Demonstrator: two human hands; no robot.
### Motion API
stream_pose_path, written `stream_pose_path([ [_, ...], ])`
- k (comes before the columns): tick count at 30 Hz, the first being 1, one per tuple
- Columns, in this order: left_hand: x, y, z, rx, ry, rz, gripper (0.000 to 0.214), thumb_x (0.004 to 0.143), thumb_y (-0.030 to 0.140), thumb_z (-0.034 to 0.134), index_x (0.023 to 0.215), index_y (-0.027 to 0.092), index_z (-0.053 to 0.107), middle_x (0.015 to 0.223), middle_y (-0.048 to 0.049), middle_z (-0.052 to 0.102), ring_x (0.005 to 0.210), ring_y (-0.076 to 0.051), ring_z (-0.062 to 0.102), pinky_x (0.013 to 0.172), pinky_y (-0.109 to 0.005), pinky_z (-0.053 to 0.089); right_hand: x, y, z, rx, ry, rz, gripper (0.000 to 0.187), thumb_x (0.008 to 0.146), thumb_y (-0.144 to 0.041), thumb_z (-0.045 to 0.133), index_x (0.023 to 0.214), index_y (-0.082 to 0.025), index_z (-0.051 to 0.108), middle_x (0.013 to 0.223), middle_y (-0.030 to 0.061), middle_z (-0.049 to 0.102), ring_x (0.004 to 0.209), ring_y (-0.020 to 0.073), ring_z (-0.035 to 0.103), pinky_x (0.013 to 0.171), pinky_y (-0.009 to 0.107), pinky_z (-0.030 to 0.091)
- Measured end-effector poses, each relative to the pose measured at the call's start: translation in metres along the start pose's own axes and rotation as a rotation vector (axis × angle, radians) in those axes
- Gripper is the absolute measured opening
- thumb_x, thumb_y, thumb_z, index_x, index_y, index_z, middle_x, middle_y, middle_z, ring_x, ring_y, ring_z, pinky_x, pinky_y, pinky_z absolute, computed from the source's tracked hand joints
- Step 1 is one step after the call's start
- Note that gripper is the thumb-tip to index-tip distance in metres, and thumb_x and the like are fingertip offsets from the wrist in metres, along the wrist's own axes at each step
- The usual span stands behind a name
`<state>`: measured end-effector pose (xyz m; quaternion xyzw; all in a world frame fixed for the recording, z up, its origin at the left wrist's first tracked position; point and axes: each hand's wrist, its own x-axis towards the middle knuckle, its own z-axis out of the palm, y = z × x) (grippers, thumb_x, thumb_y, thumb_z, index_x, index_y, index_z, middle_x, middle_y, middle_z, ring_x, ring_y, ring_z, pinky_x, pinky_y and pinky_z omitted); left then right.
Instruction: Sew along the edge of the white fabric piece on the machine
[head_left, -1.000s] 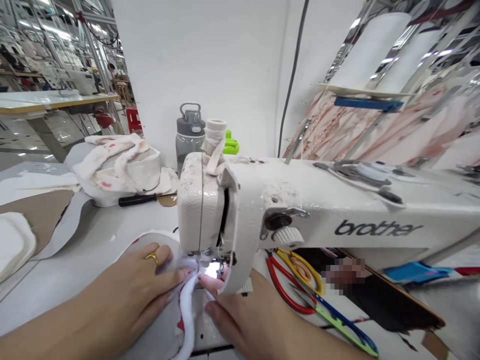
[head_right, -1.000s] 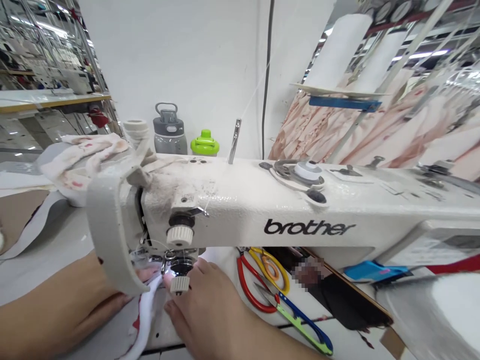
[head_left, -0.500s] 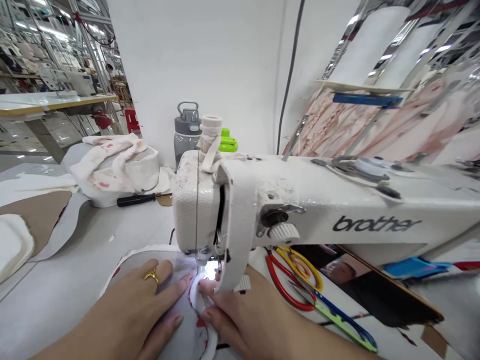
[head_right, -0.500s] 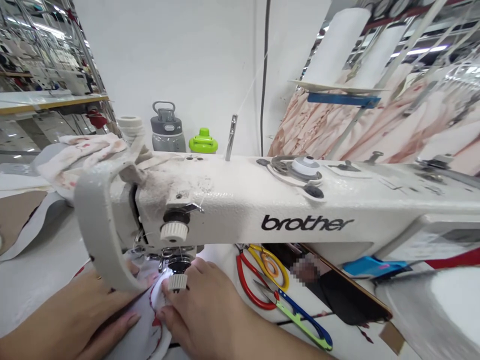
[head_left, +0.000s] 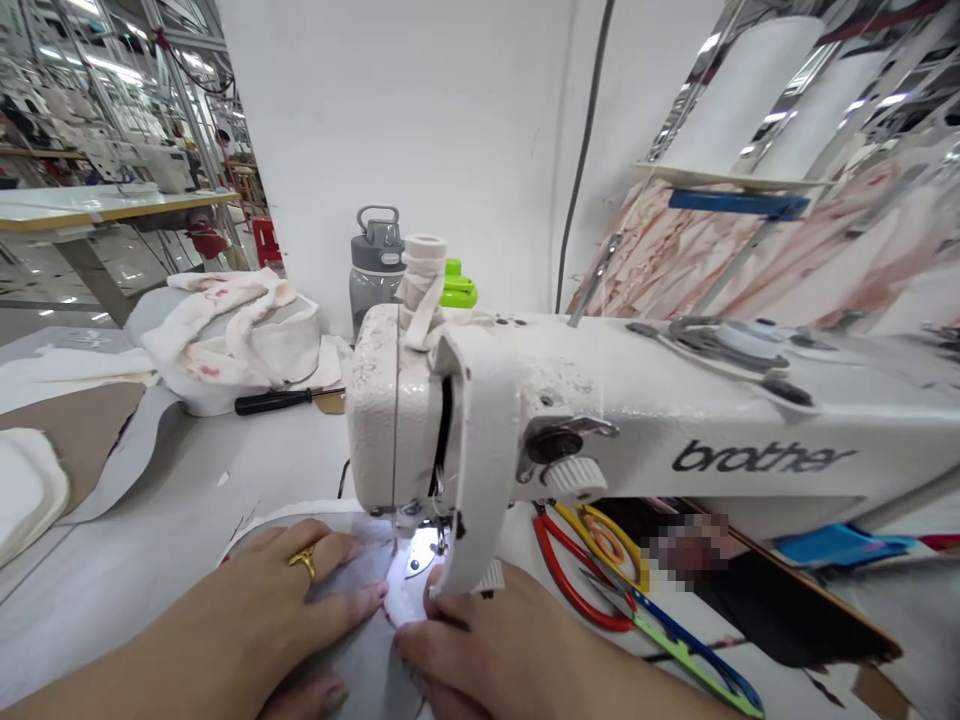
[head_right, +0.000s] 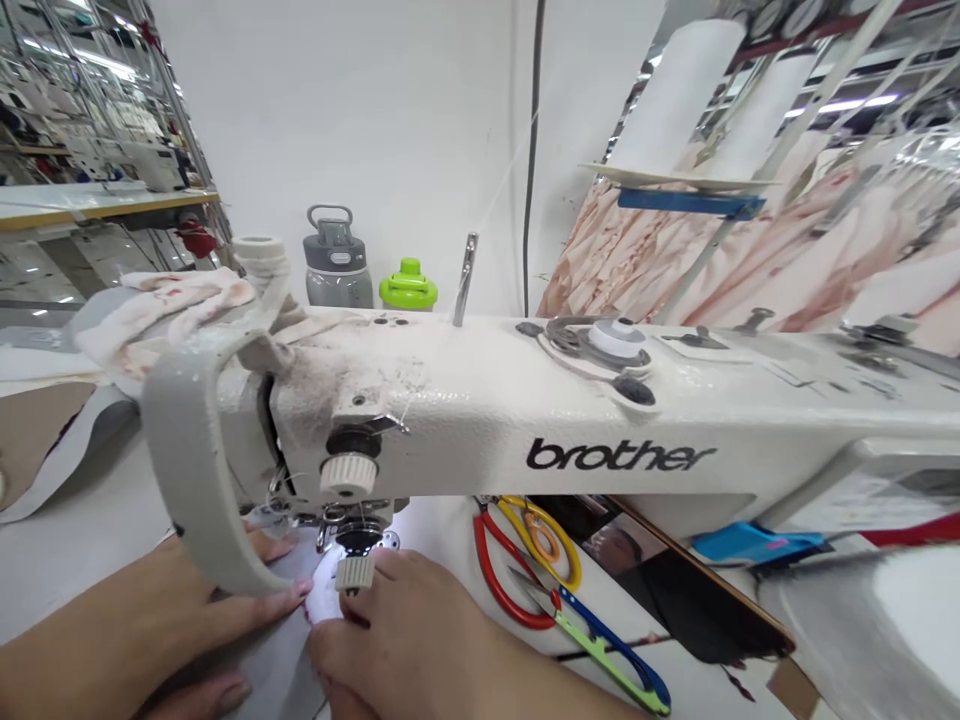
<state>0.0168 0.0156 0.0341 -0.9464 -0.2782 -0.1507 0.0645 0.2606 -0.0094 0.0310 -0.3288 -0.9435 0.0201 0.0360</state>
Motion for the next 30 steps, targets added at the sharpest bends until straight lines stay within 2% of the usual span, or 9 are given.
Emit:
stream_pose_path([
  [6, -0.008, 0.018, 0.012, 0.066, -0.073, -0.086, 0.050, 0.078, 0.031, 0.056, 0.127, 0.035, 0.060, 0.124, -0.0058, 0.067, 0.100, -0.030, 0.064, 0.080, -0.048, 0.055, 0.001, -0.001, -0.002, 0.013, -0.037, 0.030, 0.018, 0.090, -0.033, 0.060, 0.080, -0.020, 0.065, 0.075, 0.0025, 0.067, 0.072, 0.0200, 0.061, 0.068, 0.031, 0.044],
  [9, -0.012, 0.018, 0.021, 0.132, -0.081, -0.059, 0.049, 0.078, 0.033, 0.059, 0.127, 0.031, 0.061, 0.122, -0.0097, 0.067, 0.099, -0.032, 0.064, 0.079, -0.049, 0.056, 0.002, 0.000, -0.005, 0.042, -0.052, 0.043, 0.017, 0.090, -0.029, 0.057, 0.076, -0.020, 0.062, 0.078, 0.0026, 0.067, 0.075, 0.0196, 0.060, 0.065, 0.031, 0.043],
  [11, -0.013, 0.016, 0.027, 0.166, -0.045, -0.010, 0.049, 0.079, 0.038, 0.060, 0.127, 0.030, 0.061, 0.119, -0.0106, 0.068, 0.095, -0.032, 0.065, 0.074, -0.047, 0.057, 0.001, 0.001, -0.007, 0.042, -0.045, 0.052, 0.018, 0.091, -0.028, 0.056, 0.076, -0.020, 0.061, 0.080, 0.0028, 0.067, 0.078, 0.0206, 0.059, 0.067, 0.032, 0.043],
  [13, -0.015, 0.014, 0.032, 0.187, -0.034, 0.016, 0.051, 0.079, 0.047, 0.060, 0.128, 0.031, 0.061, 0.117, -0.0115, 0.070, 0.093, -0.033, 0.066, 0.070, -0.047, 0.057, -0.001, 0.002, -0.010, 0.034, -0.028, 0.053, 0.018, 0.091, -0.028, 0.057, 0.075, -0.020, 0.060, 0.080, 0.0029, 0.067, 0.080, 0.0211, 0.059, 0.070, 0.032, 0.043],
  [16, -0.015, 0.016, 0.036, 0.224, -0.117, 0.001, 0.057, 0.078, 0.057, 0.061, 0.128, 0.031, 0.062, 0.118, -0.0143, 0.070, 0.094, -0.036, 0.065, 0.068, -0.049, 0.056, -0.005, 0.002, -0.014, 0.018, 0.037, 0.070, 0.016, 0.088, -0.027, 0.061, 0.073, -0.021, 0.059, 0.075, 0.0019, 0.065, 0.076, 0.0199, 0.057, 0.068, 0.030, 0.042],
  [20, -0.014, 0.023, 0.037, 0.260, -0.176, -0.034, 0.061, 0.077, 0.060, 0.062, 0.129, 0.028, 0.062, 0.126, -0.0166, 0.066, 0.096, -0.037, 0.065, 0.072, -0.051, 0.054, -0.007, 0.002, -0.014, 0.043, 0.113, 0.122, 0.018, 0.086, -0.024, 0.064, 0.070, -0.021, 0.058, 0.072, 0.0012, 0.063, 0.070, 0.0174, 0.055, 0.062, 0.027, 0.040],
  [24, -0.012, 0.022, 0.040, 0.268, -0.107, -0.039, 0.062, 0.084, 0.064, 0.053, 0.133, 0.025, 0.057, 0.127, -0.0155, 0.065, 0.098, -0.034, 0.064, 0.075, -0.048, 0.053, -0.007, 0.003, -0.010, 0.073, 0.180, 0.158, 0.020, 0.087, -0.024, 0.062, 0.067, -0.021, 0.058, 0.075, 0.0019, 0.065, 0.071, 0.0174, 0.055, 0.064, 0.027, 0.040],
  [27, -0.010, 0.018, 0.043, 0.266, 0.000, 0.030, 0.062, 0.088, 0.063, 0.047, 0.132, 0.020, 0.055, 0.123, -0.0153, 0.067, 0.096, -0.031, 0.066, 0.074, -0.043, 0.054, -0.007, 0.004, -0.007, 0.079, 0.146, 0.169, 0.017, 0.089, -0.022, 0.057, 0.074, -0.021, 0.063, 0.081, 0.0034, 0.067, 0.077, 0.0198, 0.058, 0.068, 0.029, 0.042],
  [30, -0.007, 0.017, 0.046, 0.300, 0.103, 0.111, 0.040, 0.093, 0.038, 0.042, 0.126, 0.020, 0.057, 0.116, -0.0113, 0.069, 0.090, -0.026, 0.066, 0.071, -0.037, 0.053, -0.007, 0.008, -0.004, 0.111, 0.117, 0.178, 0.018, 0.091, -0.020, 0.051, 0.084, -0.019, 0.067, 0.089, 0.0065, 0.068, 0.087, 0.0223, 0.059, 0.076, 0.032, 0.044],
])
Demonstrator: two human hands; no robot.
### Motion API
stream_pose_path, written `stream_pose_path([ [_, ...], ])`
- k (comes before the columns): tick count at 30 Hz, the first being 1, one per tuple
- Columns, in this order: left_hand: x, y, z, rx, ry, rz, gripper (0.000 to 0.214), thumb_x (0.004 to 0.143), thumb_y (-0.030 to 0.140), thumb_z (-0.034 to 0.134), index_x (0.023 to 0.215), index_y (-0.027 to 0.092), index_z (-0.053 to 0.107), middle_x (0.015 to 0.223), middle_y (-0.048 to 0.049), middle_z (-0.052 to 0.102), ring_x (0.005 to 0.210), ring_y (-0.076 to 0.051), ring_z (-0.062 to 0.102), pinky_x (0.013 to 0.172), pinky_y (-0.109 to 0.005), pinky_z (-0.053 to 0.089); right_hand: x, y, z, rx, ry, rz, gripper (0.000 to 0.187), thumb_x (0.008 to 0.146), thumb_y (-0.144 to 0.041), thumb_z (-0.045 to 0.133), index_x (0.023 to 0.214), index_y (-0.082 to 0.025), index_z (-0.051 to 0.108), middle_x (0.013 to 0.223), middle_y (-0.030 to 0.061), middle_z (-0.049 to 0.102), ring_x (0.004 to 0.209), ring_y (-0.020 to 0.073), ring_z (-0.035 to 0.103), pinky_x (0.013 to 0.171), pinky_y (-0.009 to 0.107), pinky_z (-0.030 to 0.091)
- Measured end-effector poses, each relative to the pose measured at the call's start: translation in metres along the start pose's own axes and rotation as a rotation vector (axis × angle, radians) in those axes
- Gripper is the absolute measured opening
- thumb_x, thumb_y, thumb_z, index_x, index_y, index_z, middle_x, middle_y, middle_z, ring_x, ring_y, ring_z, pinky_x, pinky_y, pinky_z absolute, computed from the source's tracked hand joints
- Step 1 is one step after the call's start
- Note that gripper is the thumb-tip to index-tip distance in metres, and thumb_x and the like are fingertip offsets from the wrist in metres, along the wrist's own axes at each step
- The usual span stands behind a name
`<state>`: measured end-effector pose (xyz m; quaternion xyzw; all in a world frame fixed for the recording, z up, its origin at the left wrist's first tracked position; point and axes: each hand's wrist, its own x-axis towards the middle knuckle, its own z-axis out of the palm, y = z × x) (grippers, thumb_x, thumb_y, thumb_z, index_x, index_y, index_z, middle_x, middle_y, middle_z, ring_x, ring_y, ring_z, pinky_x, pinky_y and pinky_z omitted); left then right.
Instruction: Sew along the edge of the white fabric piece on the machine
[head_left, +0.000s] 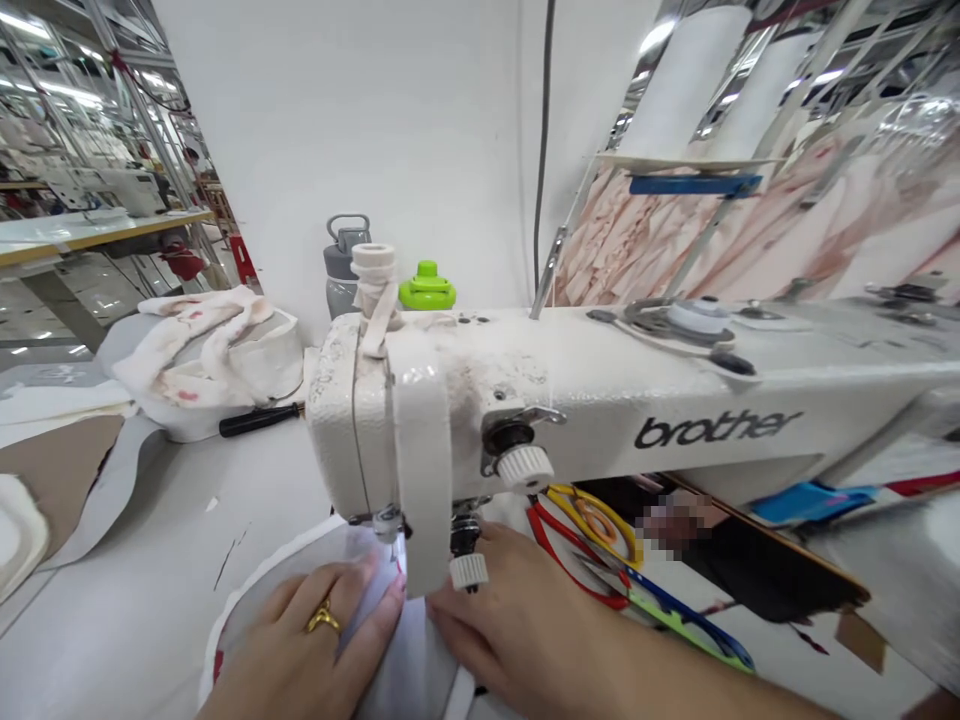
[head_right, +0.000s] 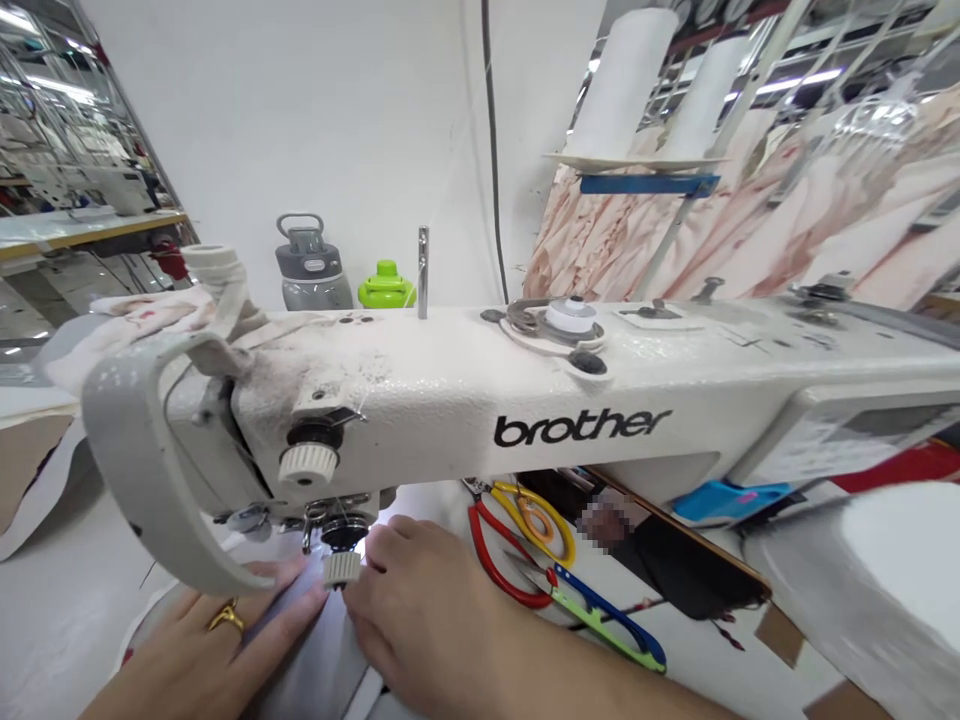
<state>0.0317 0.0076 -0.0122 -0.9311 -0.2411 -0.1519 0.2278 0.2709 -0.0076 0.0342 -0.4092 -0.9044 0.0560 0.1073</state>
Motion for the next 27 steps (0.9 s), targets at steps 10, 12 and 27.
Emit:
stream_pose_path([
  [10, -0.015, 0.004, 0.019, -0.068, 0.003, 0.006, 0.058, 0.089, 0.008, 0.041, 0.144, 0.028, 0.039, 0.129, -0.0061, 0.063, 0.115, -0.023, 0.060, 0.097, -0.032, 0.048, 0.004, 0.011, 0.015, 0.076, 0.088, 0.051, 0.016, 0.093, -0.021, 0.051, 0.083, -0.019, 0.063, 0.089, 0.0091, 0.066, 0.090, 0.0239, 0.059, 0.081, 0.037, 0.046],
  [12, -0.014, 0.001, 0.019, -0.100, -0.005, -0.002, 0.058, 0.090, 0.009, 0.041, 0.145, 0.028, 0.037, 0.130, -0.0059, 0.063, 0.117, -0.023, 0.059, 0.099, -0.033, 0.047, 0.004, 0.011, 0.016, 0.067, 0.105, 0.062, 0.016, 0.093, -0.021, 0.051, 0.083, -0.019, 0.063, 0.090, 0.0092, 0.066, 0.089, 0.0240, 0.058, 0.082, 0.038, 0.046],
  [27, -0.004, -0.011, 0.007, -0.113, -0.158, 0.076, 0.054, 0.075, 0.007, 0.045, 0.124, 0.023, 0.060, 0.124, -0.0107, 0.067, 0.109, -0.028, 0.065, 0.090, -0.040, 0.054, 0.001, 0.000, 0.002, 0.111, 0.025, 0.053, 0.020, 0.095, -0.026, 0.049, 0.092, -0.015, 0.066, 0.095, 0.0107, 0.066, 0.094, 0.0250, 0.058, 0.084, 0.037, 0.047],
])
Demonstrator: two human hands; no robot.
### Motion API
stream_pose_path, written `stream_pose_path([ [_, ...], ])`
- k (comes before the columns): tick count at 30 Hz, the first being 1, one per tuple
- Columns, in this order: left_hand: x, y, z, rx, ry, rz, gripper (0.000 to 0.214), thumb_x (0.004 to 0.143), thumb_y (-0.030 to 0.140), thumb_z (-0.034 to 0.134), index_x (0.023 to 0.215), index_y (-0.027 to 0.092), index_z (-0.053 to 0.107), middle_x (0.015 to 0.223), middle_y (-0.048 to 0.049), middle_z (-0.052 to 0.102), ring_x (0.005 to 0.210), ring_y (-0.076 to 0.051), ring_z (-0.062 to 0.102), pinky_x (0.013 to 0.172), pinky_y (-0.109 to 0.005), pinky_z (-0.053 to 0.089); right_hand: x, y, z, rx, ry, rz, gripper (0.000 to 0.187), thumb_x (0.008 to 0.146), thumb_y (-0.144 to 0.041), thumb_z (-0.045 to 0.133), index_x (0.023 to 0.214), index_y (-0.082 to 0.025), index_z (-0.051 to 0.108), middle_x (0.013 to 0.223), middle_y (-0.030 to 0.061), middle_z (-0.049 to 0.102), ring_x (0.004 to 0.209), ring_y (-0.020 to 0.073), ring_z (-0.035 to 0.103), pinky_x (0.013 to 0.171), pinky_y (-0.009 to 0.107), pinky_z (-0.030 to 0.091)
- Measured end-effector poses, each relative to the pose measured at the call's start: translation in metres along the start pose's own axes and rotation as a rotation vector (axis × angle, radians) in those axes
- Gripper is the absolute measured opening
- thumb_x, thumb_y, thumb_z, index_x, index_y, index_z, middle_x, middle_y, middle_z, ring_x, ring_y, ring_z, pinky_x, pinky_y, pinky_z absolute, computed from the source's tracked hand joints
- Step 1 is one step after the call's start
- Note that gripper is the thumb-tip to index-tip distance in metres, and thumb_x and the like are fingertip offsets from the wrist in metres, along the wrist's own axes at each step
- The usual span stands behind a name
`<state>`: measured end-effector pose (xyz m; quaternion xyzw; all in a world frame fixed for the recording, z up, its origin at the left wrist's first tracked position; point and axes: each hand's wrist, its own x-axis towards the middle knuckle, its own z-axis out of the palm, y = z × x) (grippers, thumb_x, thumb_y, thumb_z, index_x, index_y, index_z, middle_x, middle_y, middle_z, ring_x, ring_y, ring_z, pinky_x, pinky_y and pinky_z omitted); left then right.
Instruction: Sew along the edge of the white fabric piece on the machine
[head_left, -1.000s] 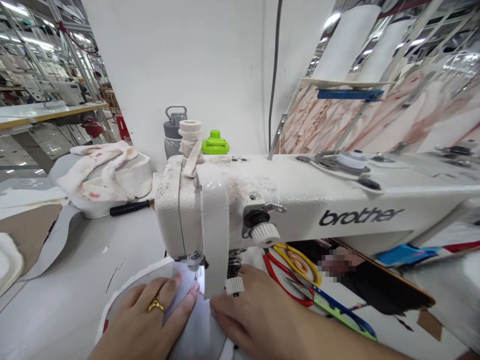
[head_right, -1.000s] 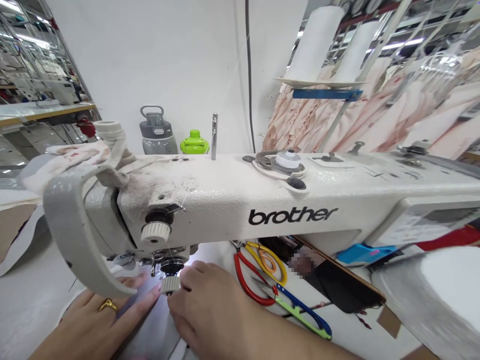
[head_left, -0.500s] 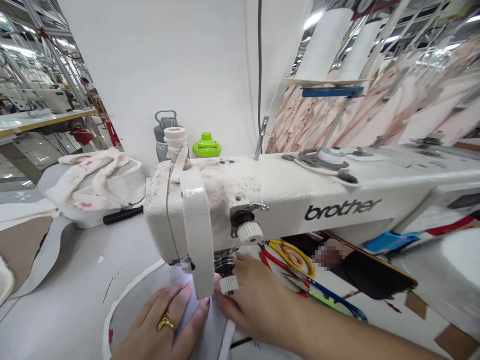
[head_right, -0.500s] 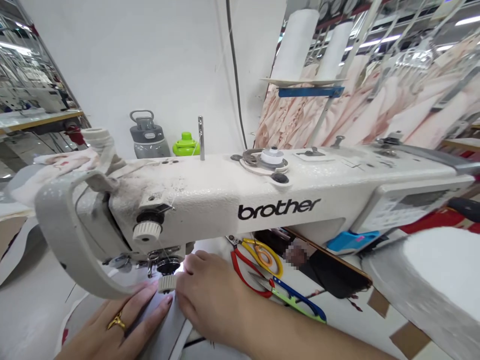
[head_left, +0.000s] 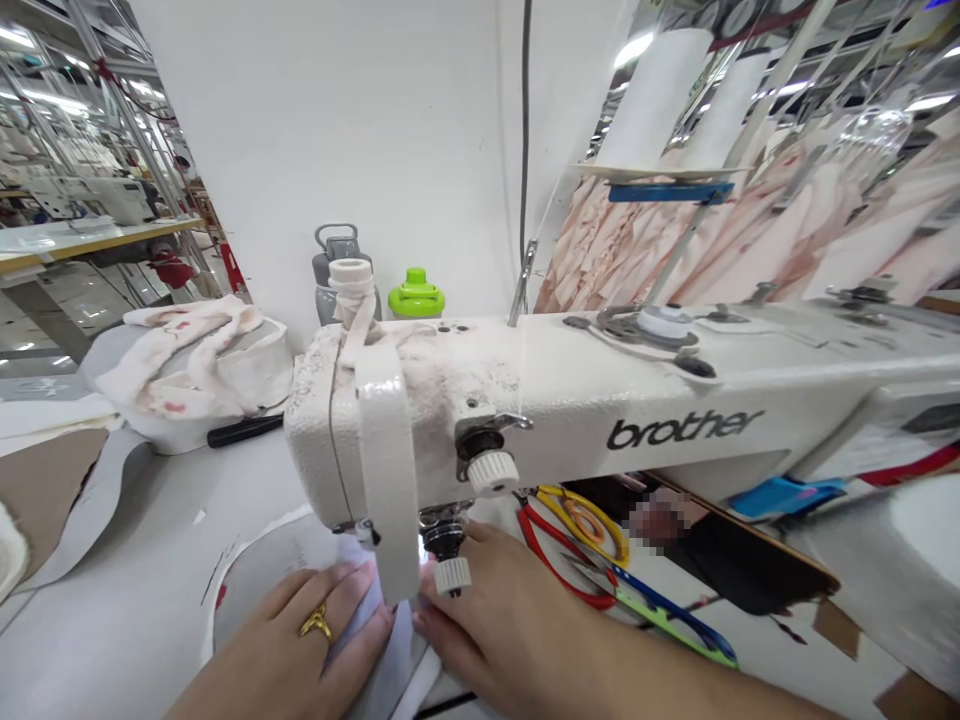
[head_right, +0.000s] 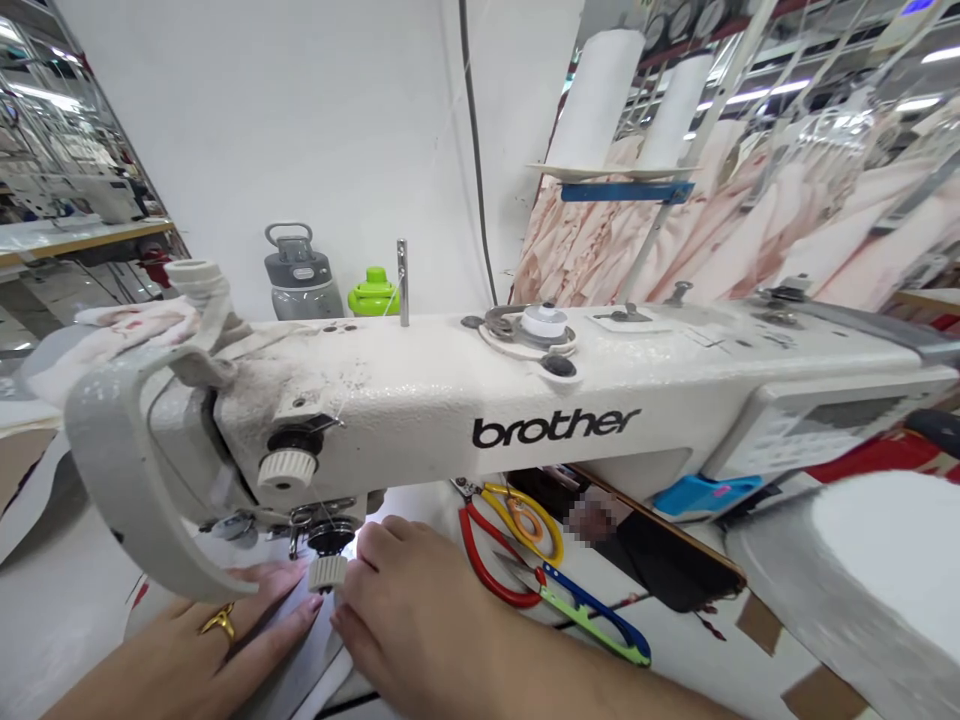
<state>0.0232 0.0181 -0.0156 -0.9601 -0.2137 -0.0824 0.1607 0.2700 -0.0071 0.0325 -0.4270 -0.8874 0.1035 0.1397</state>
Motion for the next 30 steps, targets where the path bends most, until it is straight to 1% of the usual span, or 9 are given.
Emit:
stream_pose_path([
  [2, 0.005, -0.004, -0.008, 0.073, 0.018, 0.058, 0.053, 0.073, 0.007, 0.044, 0.121, 0.022, 0.061, 0.116, -0.0108, 0.071, 0.099, -0.027, 0.069, 0.082, -0.037, 0.056, 0.000, 0.002, 0.001, -0.003, 0.022, 0.022, 0.022, 0.095, -0.026, 0.047, 0.090, -0.015, 0.065, 0.093, 0.0096, 0.066, 0.090, 0.0243, 0.058, 0.081, 0.036, 0.047],
  [4, 0.007, -0.005, -0.009, 0.116, 0.109, 0.061, 0.051, 0.071, 0.007, 0.043, 0.116, 0.022, 0.062, 0.108, -0.0098, 0.074, 0.090, -0.026, 0.070, 0.077, -0.036, 0.057, -0.001, 0.004, 0.003, -0.014, 0.068, 0.045, 0.023, 0.096, -0.026, 0.046, 0.089, -0.016, 0.065, 0.091, 0.0081, 0.066, 0.087, 0.0238, 0.058, 0.078, 0.036, 0.046],
  [7, 0.006, -0.004, -0.002, 0.125, 0.208, 0.012, 0.048, 0.070, 0.007, 0.044, 0.111, 0.023, 0.062, 0.108, -0.0080, 0.073, 0.092, -0.026, 0.068, 0.080, -0.037, 0.055, -0.003, 0.008, 0.008, -0.049, 0.100, 0.030, 0.024, 0.096, -0.025, 0.044, 0.086, -0.017, 0.064, 0.088, 0.0061, 0.065, 0.083, 0.0225, 0.056, 0.075, 0.036, 0.044],
  [11, 0.005, -0.002, -0.002, 0.102, 0.179, 0.013, 0.046, 0.070, 0.014, 0.049, 0.113, 0.022, 0.062, 0.111, -0.0080, 0.072, 0.100, -0.026, 0.065, 0.088, -0.037, 0.052, -0.003, 0.010, 0.009, -0.082, 0.086, 0.013, 0.026, 0.096, -0.025, 0.043, 0.080, -0.018, 0.063, 0.083, 0.0066, 0.064, 0.078, 0.0220, 0.055, 0.071, 0.036, 0.044],
  [14, 0.008, -0.002, -0.013, 0.072, 0.112, 0.016, 0.051, 0.067, 0.019, 0.050, 0.118, 0.021, 0.060, 0.115, -0.0096, 0.071, 0.103, -0.027, 0.065, 0.089, -0.038, 0.052, -0.002, 0.009, 0.008, -0.035, 0.056, 0.018, 0.024, 0.095, -0.024, 0.044, 0.084, -0.017, 0.064, 0.087, 0.0079, 0.065, 0.081, 0.0224, 0.057, 0.075, 0.035, 0.045],
  [17, 0.010, -0.003, -0.025, 0.033, 0.028, -0.036, 0.053, 0.068, 0.019, 0.051, 0.121, 0.020, 0.060, 0.121, -0.0107, 0.069, 0.109, -0.028, 0.063, 0.093, -0.041, 0.050, -0.003, 0.009, 0.006, 0.018, 0.040, 0.017, 0.024, 0.095, -0.023, 0.042, 0.091, -0.016, 0.065, 0.092, 0.0084, 0.065, 0.087, 0.0232, 0.057, 0.079, 0.036, 0.045],
  [20, 0.011, -0.005, -0.030, 0.013, 0.051, -0.004, 0.053, 0.069, 0.017, 0.052, 0.121, 0.019, 0.060, 0.121, -0.0106, 0.069, 0.110, -0.027, 0.064, 0.093, -0.037, 0.050, -0.003, 0.009, 0.005, 0.037, 0.046, 0.013, 0.025, 0.096, -0.024, 0.042, 0.091, -0.016, 0.065, 0.093, 0.0086, 0.065, 0.089, 0.0233, 0.057, 0.082, 0.037, 0.045],
  [26, 0.010, -0.009, -0.029, -0.014, 0.047, -0.010, 0.060, 0.062, 0.017, 0.050, 0.121, 0.020, 0.060, 0.121, -0.0108, 0.069, 0.109, -0.026, 0.064, 0.094, -0.037, 0.051, -0.002, 0.010, 0.006, 0.058, 0.030, 0.021, 0.021, 0.095, -0.024, 0.045, 0.087, -0.018, 0.063, 0.092, 0.0092, 0.065, 0.092, 0.0236, 0.058, 0.084, 0.037, 0.046],
  [30, 0.012, -0.007, -0.038, -0.036, 0.019, -0.079, 0.062, 0.060, 0.016, 0.050, 0.120, 0.022, 0.061, 0.124, -0.0082, 0.068, 0.113, -0.025, 0.063, 0.096, -0.038, 0.050, -0.002, 0.010, 0.005, 0.066, 0.042, 0.025, 0.018, 0.094, -0.022, 0.047, 0.089, -0.018, 0.063, 0.093, 0.0090, 0.065, 0.093, 0.0236, 0.059, 0.084, 0.037, 0.046],
])
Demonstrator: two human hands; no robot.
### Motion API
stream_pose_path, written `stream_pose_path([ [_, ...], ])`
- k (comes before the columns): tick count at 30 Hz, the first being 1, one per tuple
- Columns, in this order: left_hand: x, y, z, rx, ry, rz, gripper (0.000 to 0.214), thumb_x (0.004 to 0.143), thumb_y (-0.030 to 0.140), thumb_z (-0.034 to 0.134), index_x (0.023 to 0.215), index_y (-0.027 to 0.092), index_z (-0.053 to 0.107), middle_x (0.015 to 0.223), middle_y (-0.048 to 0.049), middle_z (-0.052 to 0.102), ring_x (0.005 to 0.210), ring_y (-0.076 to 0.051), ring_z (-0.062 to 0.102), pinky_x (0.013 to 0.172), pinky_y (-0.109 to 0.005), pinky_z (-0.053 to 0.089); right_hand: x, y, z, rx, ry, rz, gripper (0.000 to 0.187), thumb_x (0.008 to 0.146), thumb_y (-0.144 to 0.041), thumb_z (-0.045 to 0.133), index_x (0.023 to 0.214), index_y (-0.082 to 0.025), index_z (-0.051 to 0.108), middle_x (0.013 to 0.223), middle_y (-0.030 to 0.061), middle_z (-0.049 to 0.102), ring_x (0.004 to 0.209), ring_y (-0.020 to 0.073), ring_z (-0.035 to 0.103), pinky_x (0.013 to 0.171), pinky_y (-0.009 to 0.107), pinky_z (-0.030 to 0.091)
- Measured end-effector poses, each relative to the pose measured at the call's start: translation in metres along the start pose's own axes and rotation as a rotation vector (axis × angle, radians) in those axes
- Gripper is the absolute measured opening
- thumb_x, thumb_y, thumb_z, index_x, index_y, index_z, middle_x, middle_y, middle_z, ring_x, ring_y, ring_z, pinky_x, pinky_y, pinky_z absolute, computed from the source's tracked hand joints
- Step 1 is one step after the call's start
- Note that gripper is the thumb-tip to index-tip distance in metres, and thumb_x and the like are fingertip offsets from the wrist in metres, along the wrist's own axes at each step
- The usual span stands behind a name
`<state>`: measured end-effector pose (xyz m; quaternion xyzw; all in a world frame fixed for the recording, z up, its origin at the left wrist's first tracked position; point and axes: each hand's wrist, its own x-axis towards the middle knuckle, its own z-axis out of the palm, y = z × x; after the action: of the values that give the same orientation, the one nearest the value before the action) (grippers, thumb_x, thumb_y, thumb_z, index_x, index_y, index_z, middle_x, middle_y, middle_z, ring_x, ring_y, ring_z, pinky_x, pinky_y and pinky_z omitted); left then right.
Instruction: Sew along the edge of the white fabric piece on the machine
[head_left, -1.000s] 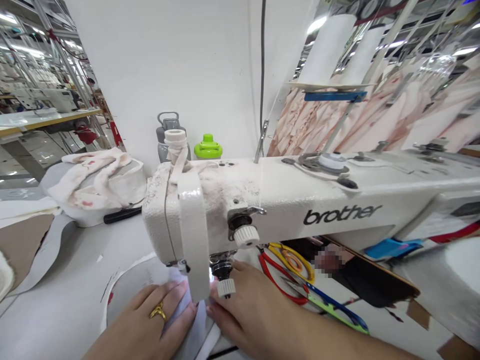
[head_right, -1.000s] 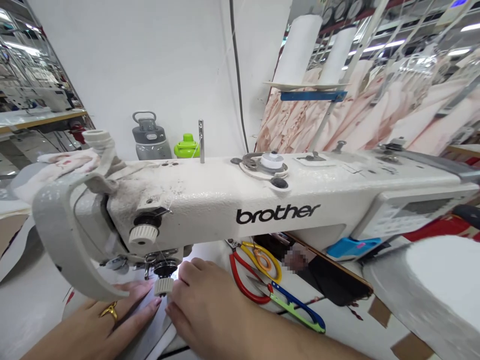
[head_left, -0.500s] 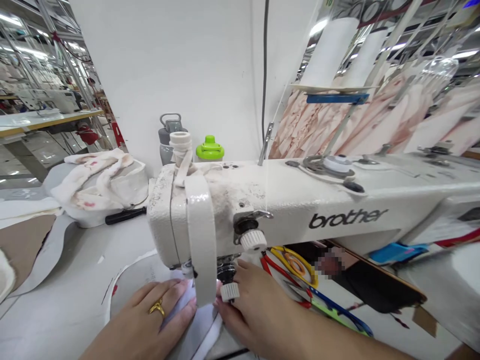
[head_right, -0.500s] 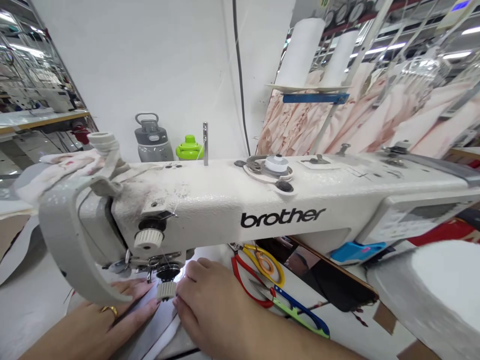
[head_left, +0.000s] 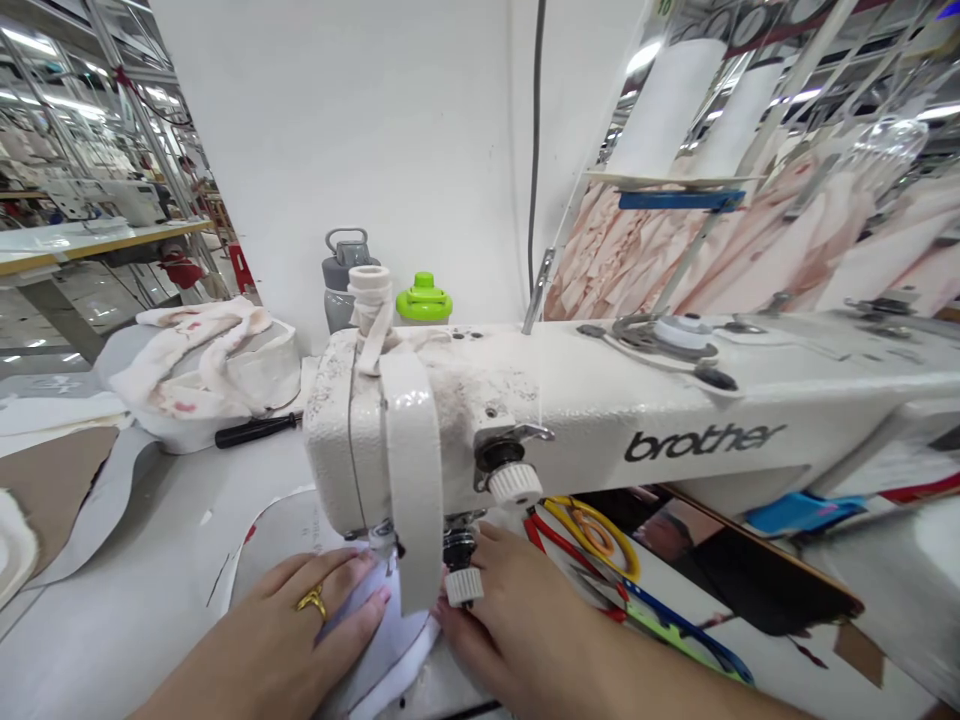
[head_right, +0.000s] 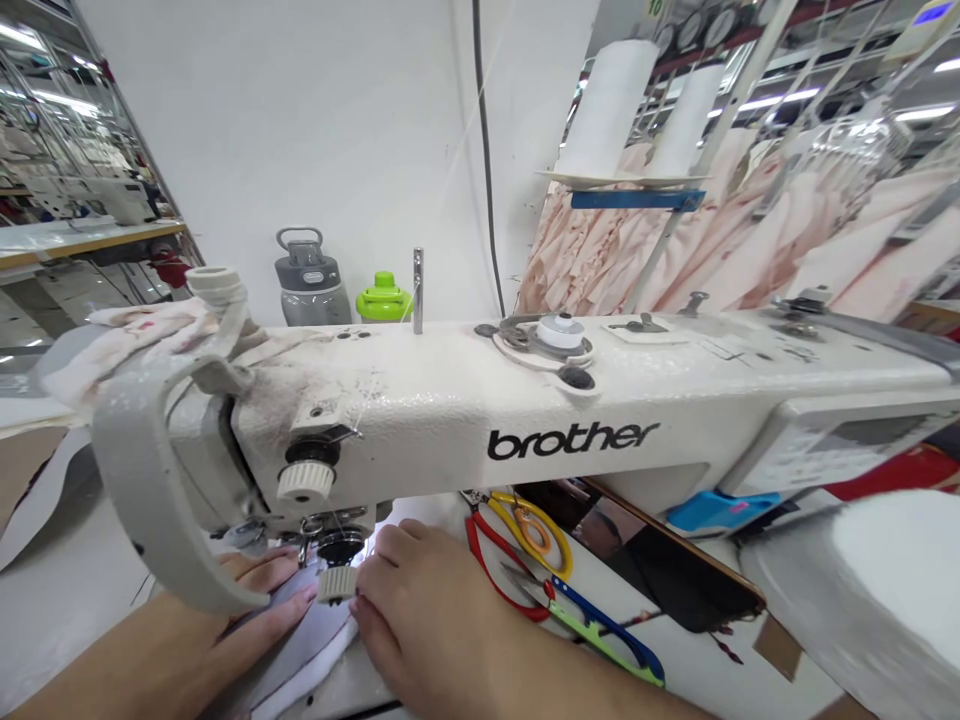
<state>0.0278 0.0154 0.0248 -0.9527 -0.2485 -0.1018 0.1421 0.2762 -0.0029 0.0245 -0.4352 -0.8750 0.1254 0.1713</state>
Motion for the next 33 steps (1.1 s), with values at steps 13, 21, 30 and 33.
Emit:
stream_pose_path([
  [13, 0.000, -0.002, 0.008, -0.054, 0.185, -0.035, 0.054, 0.061, 0.015, 0.045, 0.110, 0.024, 0.064, 0.119, -0.0048, 0.071, 0.106, -0.023, 0.065, 0.093, -0.035, 0.050, 0.001, -0.006, -0.006, -0.027, -0.054, -0.010, 0.018, 0.093, -0.022, 0.048, 0.088, -0.019, 0.065, 0.091, 0.0089, 0.066, 0.095, 0.0244, 0.060, 0.084, 0.037, 0.047],
  [21, -0.002, -0.007, 0.004, -0.049, 0.146, 0.002, 0.062, 0.054, 0.015, 0.046, 0.113, 0.023, 0.063, 0.120, -0.0058, 0.070, 0.104, -0.024, 0.065, 0.090, -0.036, 0.053, 0.001, -0.009, -0.001, -0.108, -0.062, -0.006, 0.017, 0.092, -0.023, 0.052, 0.092, -0.018, 0.068, 0.093, 0.0093, 0.067, 0.093, 0.0250, 0.060, 0.083, 0.036, 0.047],
  [30, -0.008, -0.024, 0.002, -0.085, 0.143, 0.051, 0.055, 0.066, 0.014, 0.047, 0.118, 0.028, 0.061, 0.122, -0.0034, 0.069, 0.106, -0.019, 0.067, 0.093, -0.028, 0.053, 0.006, -0.012, -0.005, -0.168, -0.154, -0.045, 0.019, 0.092, -0.025, 0.051, 0.092, -0.016, 0.068, 0.093, 0.0085, 0.069, 0.091, 0.0240, 0.061, 0.082, 0.034, 0.047],
  [33, -0.012, -0.033, 0.005, -0.113, 0.126, 0.110, 0.065, 0.067, 0.013, 0.050, 0.128, 0.033, 0.056, 0.127, -0.0011, 0.067, 0.107, -0.018, 0.068, 0.092, -0.027, 0.055, 0.006, -0.011, -0.004, -0.196, -0.175, -0.044, 0.021, 0.093, -0.027, 0.051, 0.088, -0.016, 0.069, 0.093, 0.0076, 0.069, 0.090, 0.0244, 0.061, 0.081, 0.035, 0.048],
])
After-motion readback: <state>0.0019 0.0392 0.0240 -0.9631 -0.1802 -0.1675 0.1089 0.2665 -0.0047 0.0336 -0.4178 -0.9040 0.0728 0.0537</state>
